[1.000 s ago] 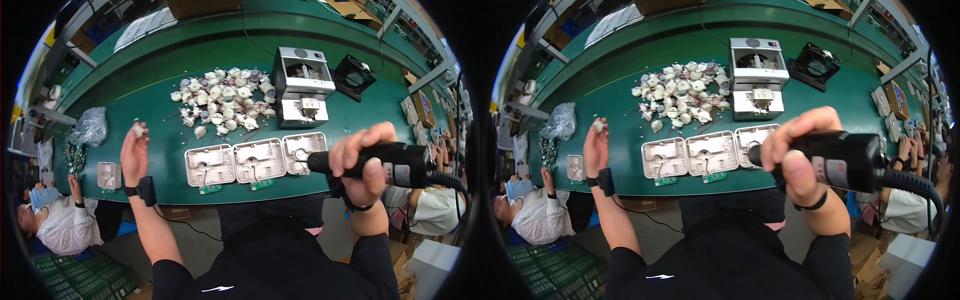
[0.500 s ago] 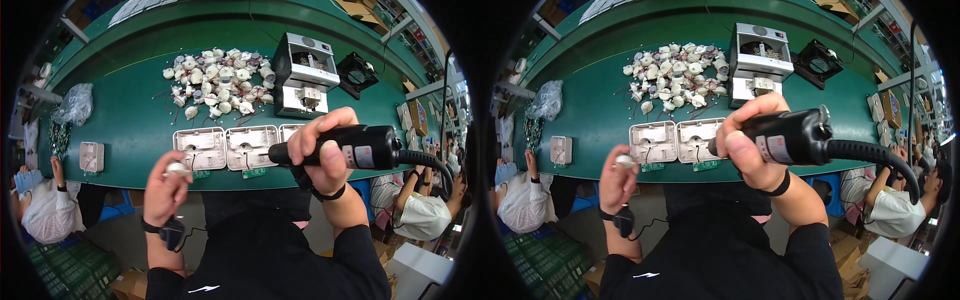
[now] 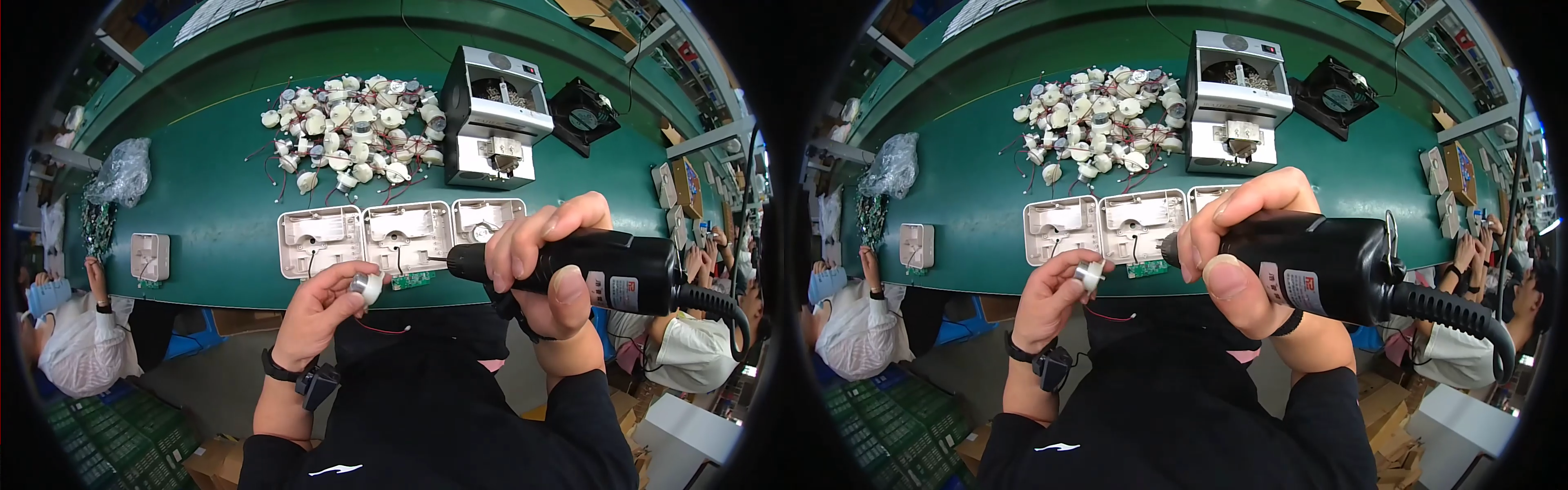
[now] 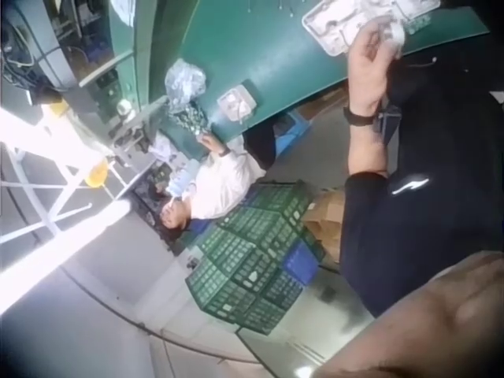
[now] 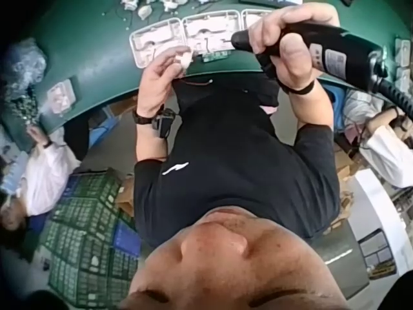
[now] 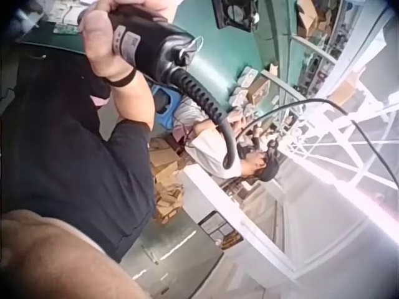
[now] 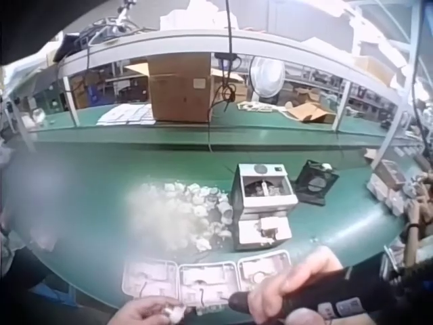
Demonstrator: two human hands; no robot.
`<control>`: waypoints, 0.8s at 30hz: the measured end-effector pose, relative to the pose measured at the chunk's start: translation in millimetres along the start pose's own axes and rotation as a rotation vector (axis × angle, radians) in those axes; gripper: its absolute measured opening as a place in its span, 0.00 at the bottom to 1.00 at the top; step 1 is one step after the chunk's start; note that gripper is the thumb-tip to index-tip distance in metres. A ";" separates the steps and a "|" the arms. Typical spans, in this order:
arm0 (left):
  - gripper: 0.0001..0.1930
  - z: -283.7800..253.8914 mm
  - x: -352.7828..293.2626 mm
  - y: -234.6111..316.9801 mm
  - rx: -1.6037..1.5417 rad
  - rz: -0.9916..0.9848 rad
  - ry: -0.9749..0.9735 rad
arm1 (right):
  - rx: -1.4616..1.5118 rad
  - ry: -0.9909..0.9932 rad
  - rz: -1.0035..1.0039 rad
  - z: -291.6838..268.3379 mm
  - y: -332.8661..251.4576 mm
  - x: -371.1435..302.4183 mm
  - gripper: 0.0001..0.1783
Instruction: Assembling electronic components into plastic housings using an electric screwdriver on an assembly line.
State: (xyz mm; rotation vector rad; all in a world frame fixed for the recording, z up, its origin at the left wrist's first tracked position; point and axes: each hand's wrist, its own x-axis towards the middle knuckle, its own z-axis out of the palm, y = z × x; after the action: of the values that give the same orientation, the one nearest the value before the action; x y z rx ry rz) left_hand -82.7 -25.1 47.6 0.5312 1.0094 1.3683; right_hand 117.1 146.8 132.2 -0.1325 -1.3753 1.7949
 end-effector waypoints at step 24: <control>0.19 23.3 60.1 -13.2 1.583 0.555 0.220 | -0.098 0.076 -0.009 -11.8 17.8 -4.3 0.22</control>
State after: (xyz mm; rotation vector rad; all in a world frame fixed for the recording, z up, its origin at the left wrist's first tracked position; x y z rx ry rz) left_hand -62.2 35.5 31.9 1.9442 2.1571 0.7979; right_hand 116.4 152.1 111.2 -0.2443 -1.4071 1.6982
